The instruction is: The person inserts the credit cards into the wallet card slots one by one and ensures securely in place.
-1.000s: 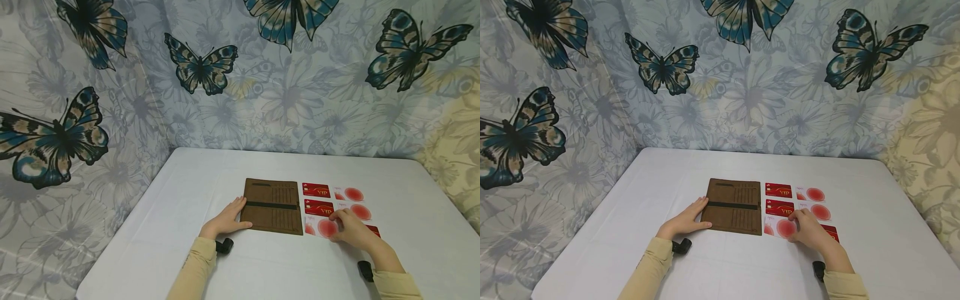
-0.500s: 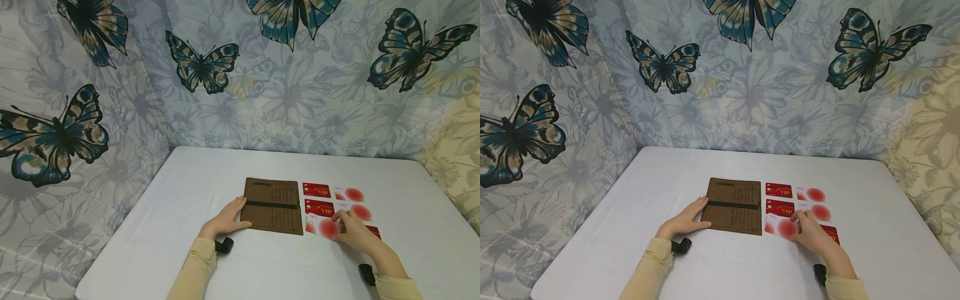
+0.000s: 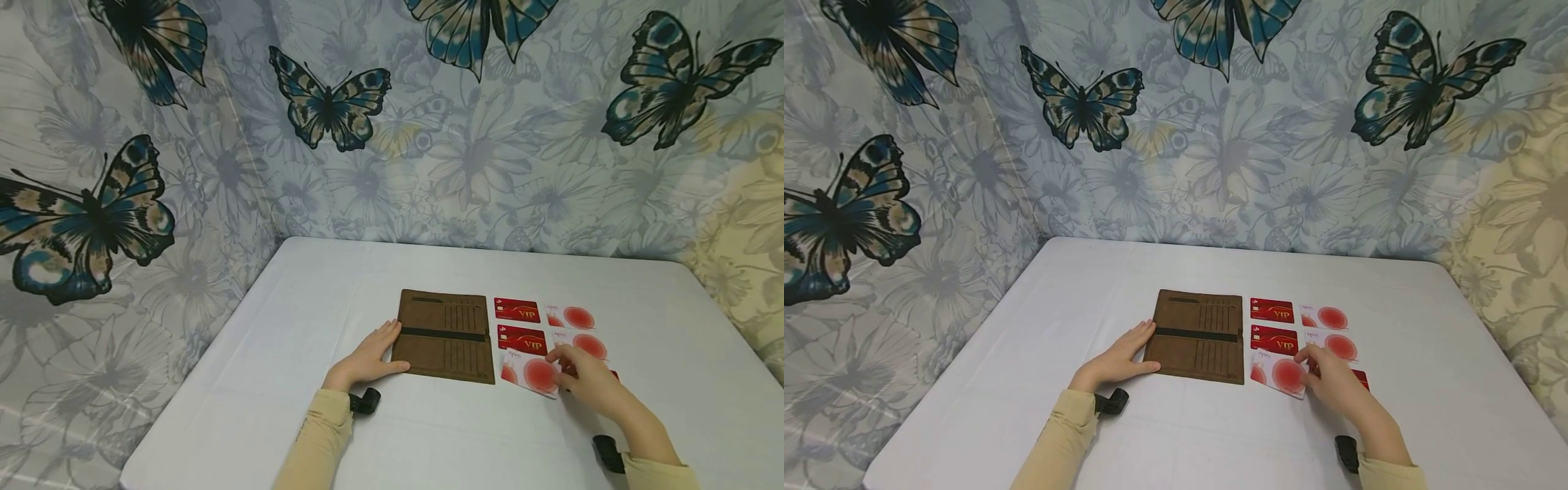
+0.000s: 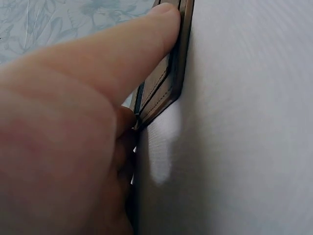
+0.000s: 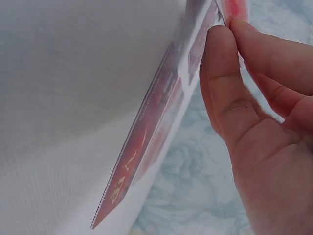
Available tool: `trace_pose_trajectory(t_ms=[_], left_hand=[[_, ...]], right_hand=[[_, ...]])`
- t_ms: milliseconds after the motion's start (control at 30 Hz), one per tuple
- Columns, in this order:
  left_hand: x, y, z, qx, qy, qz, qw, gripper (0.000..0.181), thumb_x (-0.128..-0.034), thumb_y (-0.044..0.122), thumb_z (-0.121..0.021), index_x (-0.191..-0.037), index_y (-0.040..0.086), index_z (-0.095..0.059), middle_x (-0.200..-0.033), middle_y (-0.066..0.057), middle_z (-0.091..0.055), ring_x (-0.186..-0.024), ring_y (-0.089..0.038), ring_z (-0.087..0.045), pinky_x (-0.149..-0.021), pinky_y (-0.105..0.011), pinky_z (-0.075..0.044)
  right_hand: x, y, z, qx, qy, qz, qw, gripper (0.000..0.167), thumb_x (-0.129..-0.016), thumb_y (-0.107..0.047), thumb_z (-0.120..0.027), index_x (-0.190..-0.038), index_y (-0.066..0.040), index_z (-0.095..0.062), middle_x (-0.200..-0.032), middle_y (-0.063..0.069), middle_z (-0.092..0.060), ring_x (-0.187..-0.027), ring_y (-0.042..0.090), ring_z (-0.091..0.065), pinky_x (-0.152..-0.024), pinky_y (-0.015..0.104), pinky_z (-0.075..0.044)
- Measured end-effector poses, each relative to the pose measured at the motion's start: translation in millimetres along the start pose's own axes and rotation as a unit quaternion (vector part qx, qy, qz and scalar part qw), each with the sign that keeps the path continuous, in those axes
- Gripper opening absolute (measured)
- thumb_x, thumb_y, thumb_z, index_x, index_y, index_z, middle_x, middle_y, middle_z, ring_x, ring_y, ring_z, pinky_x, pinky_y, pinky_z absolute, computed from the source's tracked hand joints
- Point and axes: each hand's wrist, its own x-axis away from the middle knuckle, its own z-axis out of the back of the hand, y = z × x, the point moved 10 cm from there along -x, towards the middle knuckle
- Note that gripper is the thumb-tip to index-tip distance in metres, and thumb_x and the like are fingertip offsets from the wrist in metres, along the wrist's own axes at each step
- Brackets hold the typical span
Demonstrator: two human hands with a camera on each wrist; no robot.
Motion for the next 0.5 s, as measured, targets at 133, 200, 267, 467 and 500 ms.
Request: trace_pose_trajectory(t_ms=[133,200,267,467,500], left_hand=[[1.0,0.8,0.1,-0.003,-0.001,0.002,1.0,0.085,-0.0889,0.047,-0.057,-0.148,0.004,-0.014,-0.153,-0.01,-0.009,-0.139,-0.021,-0.004,-0.111,-0.04,-0.008],[0.9,0.7,0.1,-0.003,0.0,0.002,1.0,0.085,-0.089,0.047,-0.057,-0.148,0.004,-0.014,-0.153,-0.01,-0.009,-0.139,-0.021,-0.004,-0.111,-0.04,-0.008],[0.7,0.5,0.1,-0.002,0.0,0.003,1.0,0.085,-0.089,0.047,-0.057,-0.148,0.004,-0.014,-0.153,-0.01,-0.009,-0.139,-0.021,-0.004,-0.111,-0.039,-0.008],[0.4,-0.7,-1.1,-0.005,-0.002,0.005,1.0,0.085,-0.0891,0.048,-0.056,-0.148,0.005,-0.013,-0.154,-0.009,-0.008,-0.139,-0.019,-0.003,-0.111,-0.038,-0.007],[0.6,-0.9,-1.4,-0.005,-0.001,0.005,1.0,0.085,-0.0891,0.048,-0.056,-0.148,0.005,-0.013,-0.154,-0.009,-0.008,-0.139,-0.019,-0.003,-0.111,-0.038,-0.007]], right_hand=[[0.8,2.3,0.0,-0.023,-0.01,-0.013,0.9996,0.027,-0.08,0.004,-0.067,-0.104,0.001,-0.054,-0.082,0.005,-0.053,-0.07,0.018,-0.05,-0.057,0.025,-0.051],[1.1,2.5,1.5,-0.034,-0.007,-0.016,0.9993,0.026,-0.082,0.003,-0.066,-0.105,0.0,-0.054,-0.082,0.006,-0.052,-0.069,0.018,-0.051,-0.056,0.024,-0.051],[1.1,1.6,3.6,-0.049,-0.001,-0.013,0.9987,0.025,-0.083,0.003,-0.064,-0.106,0.001,-0.054,-0.082,0.006,-0.052,-0.068,0.018,-0.052,-0.056,0.025,-0.052],[-2.9,-3.2,13.7,-0.118,0.049,-0.011,0.9918,0.024,-0.089,-0.003,-0.06,-0.11,0.004,-0.053,-0.086,0.01,-0.052,-0.067,0.022,-0.057,-0.056,0.026,-0.053],[-4.0,-3.7,14.6,-0.138,0.056,-0.017,0.9887,0.026,-0.09,-0.005,-0.059,-0.112,0.005,-0.052,-0.087,0.012,-0.052,-0.068,0.022,-0.058,-0.057,0.026,-0.053]])
